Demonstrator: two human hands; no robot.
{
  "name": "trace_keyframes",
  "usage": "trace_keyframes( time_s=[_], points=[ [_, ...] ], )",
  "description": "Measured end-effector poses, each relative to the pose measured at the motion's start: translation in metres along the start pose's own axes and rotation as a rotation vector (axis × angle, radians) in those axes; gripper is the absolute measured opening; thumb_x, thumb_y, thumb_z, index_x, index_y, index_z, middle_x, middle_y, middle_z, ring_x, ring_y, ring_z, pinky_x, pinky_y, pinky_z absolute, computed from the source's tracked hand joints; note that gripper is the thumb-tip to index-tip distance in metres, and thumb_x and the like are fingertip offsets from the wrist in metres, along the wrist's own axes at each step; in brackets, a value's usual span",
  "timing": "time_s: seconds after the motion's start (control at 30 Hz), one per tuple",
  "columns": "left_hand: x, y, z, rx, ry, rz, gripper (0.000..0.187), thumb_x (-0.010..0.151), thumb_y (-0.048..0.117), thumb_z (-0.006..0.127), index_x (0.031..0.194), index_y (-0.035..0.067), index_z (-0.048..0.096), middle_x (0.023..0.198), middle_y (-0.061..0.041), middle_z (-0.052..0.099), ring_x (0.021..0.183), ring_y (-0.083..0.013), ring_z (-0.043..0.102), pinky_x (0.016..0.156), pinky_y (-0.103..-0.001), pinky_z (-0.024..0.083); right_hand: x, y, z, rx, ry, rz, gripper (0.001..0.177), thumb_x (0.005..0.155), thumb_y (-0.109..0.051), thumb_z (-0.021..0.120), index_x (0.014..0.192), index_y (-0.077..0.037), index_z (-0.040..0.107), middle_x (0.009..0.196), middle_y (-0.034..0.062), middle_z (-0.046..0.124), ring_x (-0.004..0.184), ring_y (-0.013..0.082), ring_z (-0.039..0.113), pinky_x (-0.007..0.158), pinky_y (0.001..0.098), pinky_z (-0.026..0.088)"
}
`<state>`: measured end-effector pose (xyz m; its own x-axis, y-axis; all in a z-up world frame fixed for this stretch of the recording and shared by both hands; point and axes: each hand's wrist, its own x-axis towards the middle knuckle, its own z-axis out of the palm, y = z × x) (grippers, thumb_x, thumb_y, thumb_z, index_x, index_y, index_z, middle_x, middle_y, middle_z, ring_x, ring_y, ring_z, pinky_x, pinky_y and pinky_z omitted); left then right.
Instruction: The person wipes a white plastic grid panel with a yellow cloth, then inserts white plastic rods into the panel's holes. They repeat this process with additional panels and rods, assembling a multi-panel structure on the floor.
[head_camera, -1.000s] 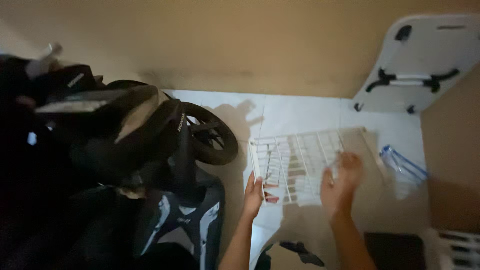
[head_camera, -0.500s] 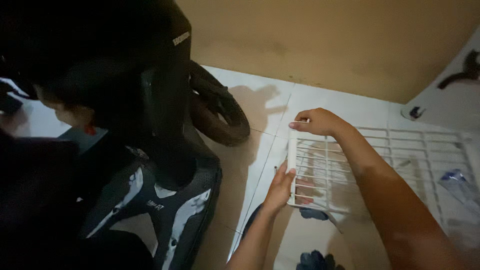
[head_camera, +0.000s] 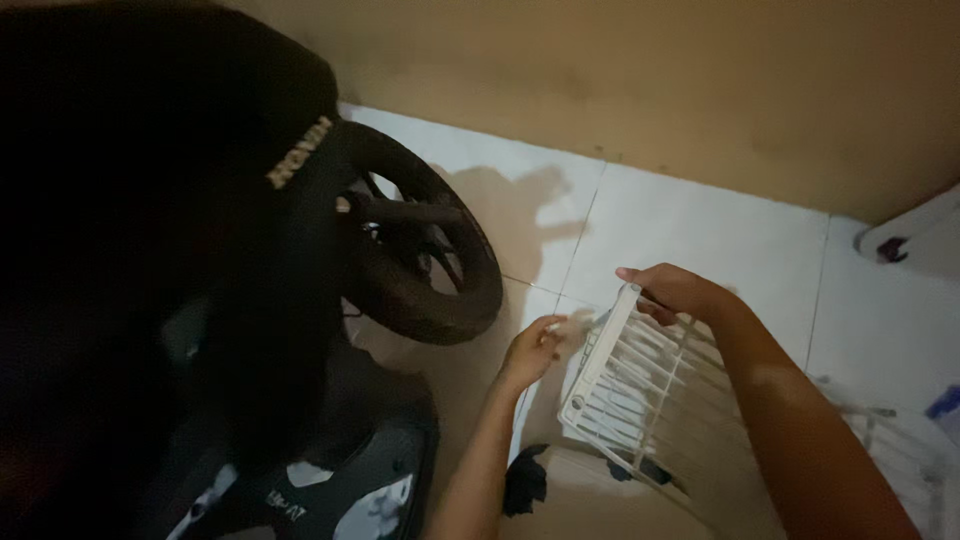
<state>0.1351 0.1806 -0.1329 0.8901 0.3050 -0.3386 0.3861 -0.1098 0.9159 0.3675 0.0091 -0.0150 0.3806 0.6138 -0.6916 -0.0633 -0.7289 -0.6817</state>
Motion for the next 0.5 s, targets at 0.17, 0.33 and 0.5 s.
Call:
trace_keyframes(
  time_s=[0.17, 0.33, 0.5],
  points=[
    [0.065, -0.024, 0.051, -0.098, -0.105, 0.267, 0.051, 0.095, 0.001, 0.066, 0.144, 0.007, 0.055, 0.129, -0.008, 0.066, 0.104, -0.0186, 0.069, 0.088, -0.032, 0.059, 0.044, 0.018, 0.013, -0.066, 0.03, 0.094, 0.062, 0.099, -0.056, 0.058, 0.068, -0.002, 0.06, 0.051, 0.0045, 0.044, 0.043, 0.0171, 0.034, 0.045, 0.0361, 0.032],
    [0.076, -0.029, 0.073, -0.248, -0.045, 0.181, 0.035, 0.098, -0.001, 0.068, 0.133, 0.002, 0.068, 0.106, -0.014, 0.073, 0.09, -0.0184, 0.067, 0.077, -0.031, 0.058, 0.067, 0.035, 0.022, -0.217, 0.047, 0.038, 0.065, 0.098, -0.06, 0.052, 0.071, -0.004, 0.068, 0.052, 0.0072, 0.055, 0.04, 0.0153, 0.047, 0.047, 0.0324, 0.043],
    [0.069, -0.013, 0.073, -0.382, -0.05, 0.09, 0.035, 0.098, -0.001, 0.062, 0.132, 0.006, 0.068, 0.108, -0.009, 0.072, 0.092, -0.0142, 0.068, 0.077, -0.027, 0.058, 0.066, 0.037, 0.024, -0.185, 0.036, -0.027, 0.064, 0.095, -0.062, 0.047, 0.075, -0.007, 0.073, 0.051, 0.0, 0.06, 0.039, 0.0142, 0.049, 0.048, 0.0342, 0.045]
  ],
)
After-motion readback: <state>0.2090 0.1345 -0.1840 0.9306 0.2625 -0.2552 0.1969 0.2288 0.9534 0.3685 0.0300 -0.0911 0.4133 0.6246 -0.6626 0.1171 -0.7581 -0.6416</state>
